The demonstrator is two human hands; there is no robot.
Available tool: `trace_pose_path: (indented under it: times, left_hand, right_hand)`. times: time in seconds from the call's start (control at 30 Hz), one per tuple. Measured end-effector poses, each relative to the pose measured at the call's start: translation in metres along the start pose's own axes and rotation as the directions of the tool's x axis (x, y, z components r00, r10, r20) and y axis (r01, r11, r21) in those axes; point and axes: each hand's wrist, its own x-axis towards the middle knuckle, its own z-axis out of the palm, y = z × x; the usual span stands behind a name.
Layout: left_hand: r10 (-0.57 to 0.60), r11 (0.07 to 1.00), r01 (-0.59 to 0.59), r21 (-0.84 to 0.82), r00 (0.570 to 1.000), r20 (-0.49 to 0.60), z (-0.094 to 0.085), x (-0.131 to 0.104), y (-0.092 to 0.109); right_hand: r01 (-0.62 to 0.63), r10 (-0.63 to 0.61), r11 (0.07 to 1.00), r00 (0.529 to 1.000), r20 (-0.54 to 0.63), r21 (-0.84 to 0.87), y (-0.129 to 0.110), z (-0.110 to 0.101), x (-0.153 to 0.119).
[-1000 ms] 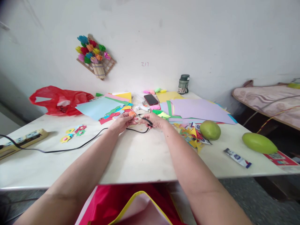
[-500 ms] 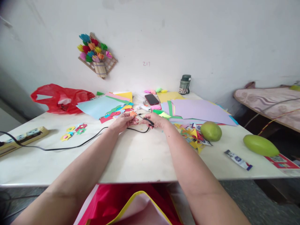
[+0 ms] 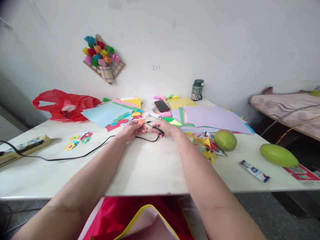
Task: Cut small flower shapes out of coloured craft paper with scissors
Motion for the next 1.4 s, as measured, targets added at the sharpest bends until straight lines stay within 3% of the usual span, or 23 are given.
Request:
trace_pose_path:
  times: [0.23,0.57,1.4]
  left_hand:
    - [0.007,1.000,-0.007,-0.002,1.000,0.003,-0.0010,0.0004,-0.0003]
    - [-0.001,1.000,0.002,0.031,1.000,-0.022,0.0019,0.0001,0.0007]
    - [-0.002,1.000,0.002,0.001,1.000,-0.012,0.0012,0.0017,-0.0003]
  right_hand:
    - [0.007,-0.010,0.996,0.999,-0.042,-0.086,-0.0015,0.0013,-0.0010]
    - [0.038,-0.037,0.998,0.999,0.014,-0.046,-0.0015,0.0028,-0.0021]
    - [0.064,-0.066,0.996,0.998,-0.025,-0.067,0.0019,0.0035,0.0001]
